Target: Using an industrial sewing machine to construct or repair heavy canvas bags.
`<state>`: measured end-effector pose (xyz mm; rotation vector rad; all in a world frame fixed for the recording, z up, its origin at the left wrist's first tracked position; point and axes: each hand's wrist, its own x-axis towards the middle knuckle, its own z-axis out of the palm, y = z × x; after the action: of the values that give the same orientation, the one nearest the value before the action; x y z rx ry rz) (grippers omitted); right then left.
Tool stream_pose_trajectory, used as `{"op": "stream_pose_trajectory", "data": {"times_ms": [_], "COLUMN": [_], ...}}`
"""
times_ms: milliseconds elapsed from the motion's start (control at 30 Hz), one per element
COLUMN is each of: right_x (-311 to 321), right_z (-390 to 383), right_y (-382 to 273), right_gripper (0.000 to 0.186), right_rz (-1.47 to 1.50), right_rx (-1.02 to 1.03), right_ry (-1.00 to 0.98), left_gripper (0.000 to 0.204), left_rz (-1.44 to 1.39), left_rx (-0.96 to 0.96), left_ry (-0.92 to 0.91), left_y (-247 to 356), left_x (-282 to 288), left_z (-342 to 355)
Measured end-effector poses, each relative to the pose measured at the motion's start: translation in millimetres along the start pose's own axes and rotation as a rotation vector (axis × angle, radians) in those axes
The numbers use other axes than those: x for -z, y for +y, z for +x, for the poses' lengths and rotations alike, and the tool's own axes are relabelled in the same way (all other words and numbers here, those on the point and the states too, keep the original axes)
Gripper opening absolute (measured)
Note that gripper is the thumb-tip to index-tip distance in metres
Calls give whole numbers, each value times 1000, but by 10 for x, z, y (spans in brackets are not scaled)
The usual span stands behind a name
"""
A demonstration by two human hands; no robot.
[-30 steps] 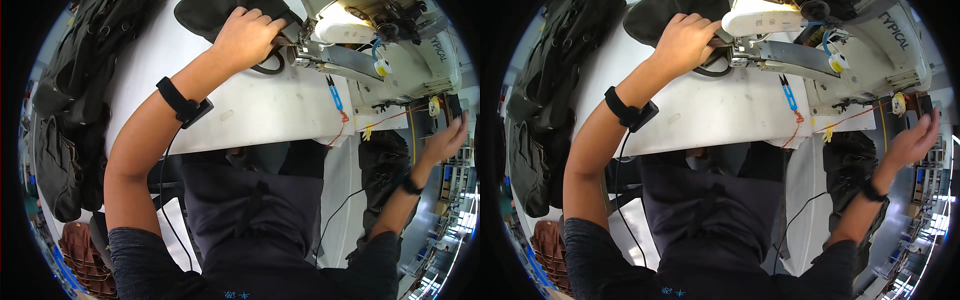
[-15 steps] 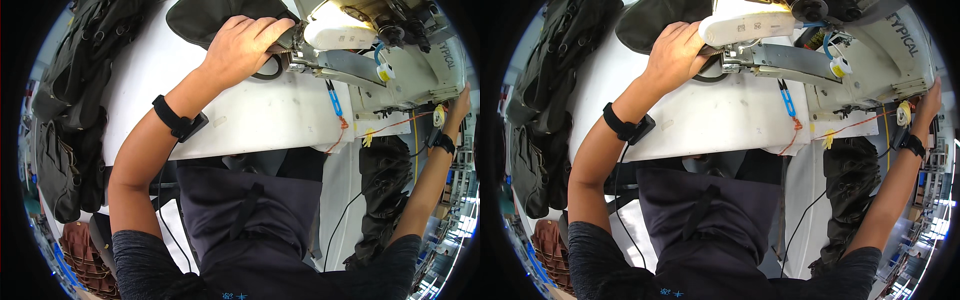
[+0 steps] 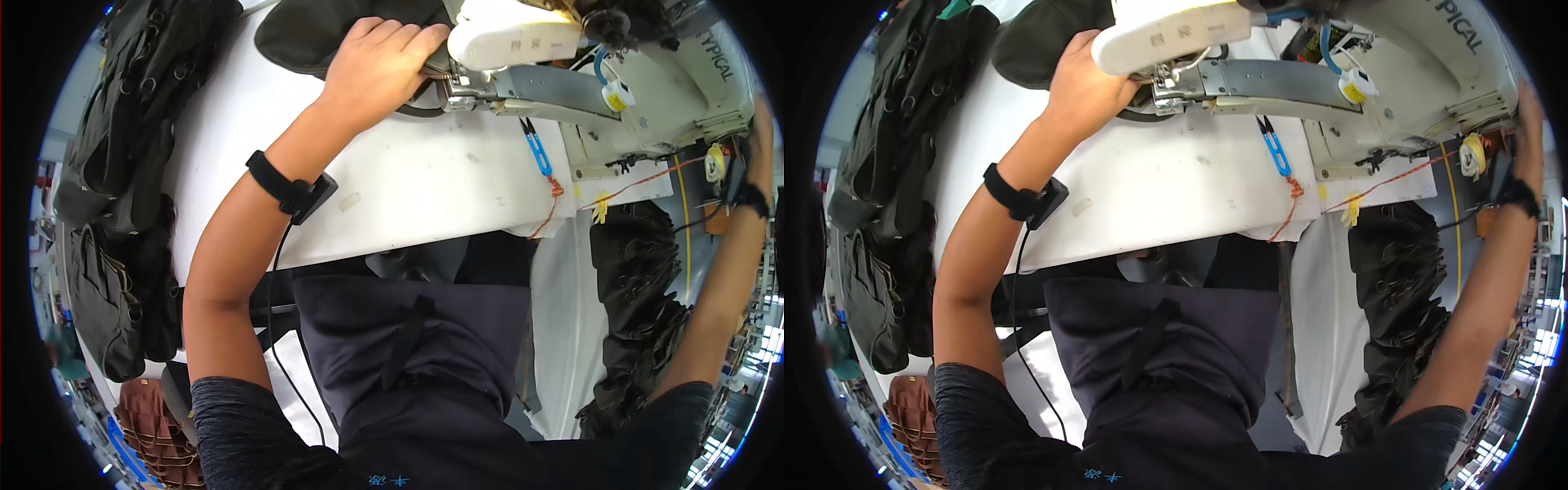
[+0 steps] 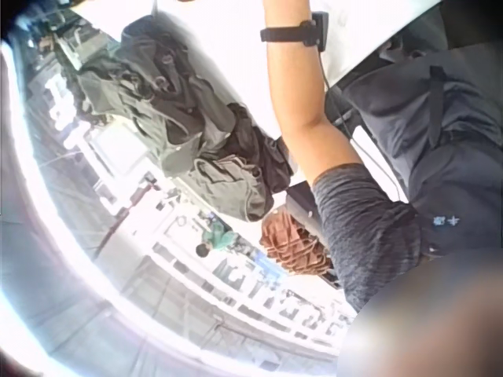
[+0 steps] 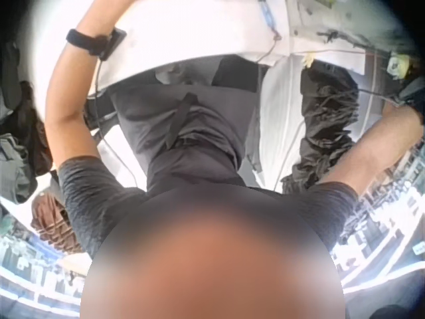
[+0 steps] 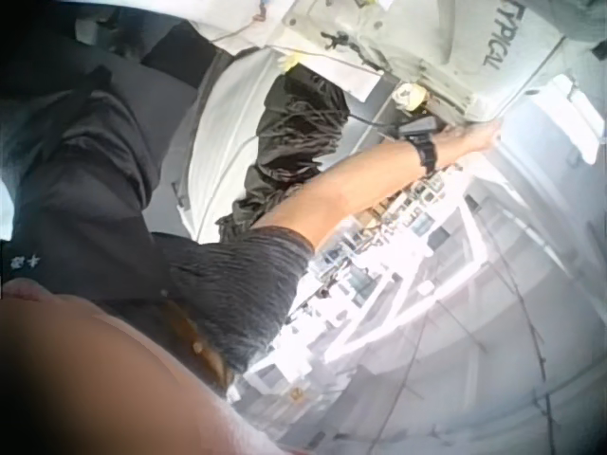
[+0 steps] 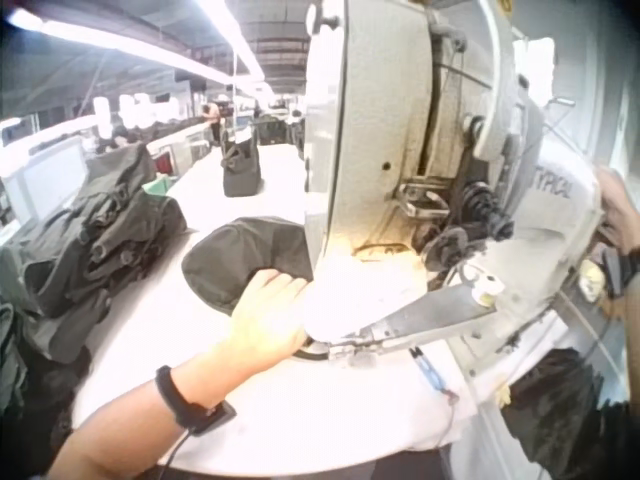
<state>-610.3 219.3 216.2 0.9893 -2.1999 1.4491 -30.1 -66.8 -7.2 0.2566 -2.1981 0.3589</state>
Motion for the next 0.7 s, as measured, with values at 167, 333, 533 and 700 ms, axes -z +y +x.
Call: {"op": "stream_pose_trajectory", "data": {"times_ms": [167,333,533,700], "right_x": [-349,-381,-369,-576], "right_z": [-479,-513,-407,-805], "right_y": [-108,-152,-23,-151], "right_gripper": [65,61,56,57], "right_rz": [484,450,401,532], "right_rx": [-208,-185,-108,-37], "right_ry": [200,215,154,324], "left_gripper": [17,17,25,24], "left_rz": [-50,-60,281,277], "left_rx": [25,154,200,203], "left_ry": [-185,-238,-458,-467], "left_y": [-41,-302,-862,-576], "left_x": [-113,-335,-52,454], "left_z": [46,-27,-513,-967]}}
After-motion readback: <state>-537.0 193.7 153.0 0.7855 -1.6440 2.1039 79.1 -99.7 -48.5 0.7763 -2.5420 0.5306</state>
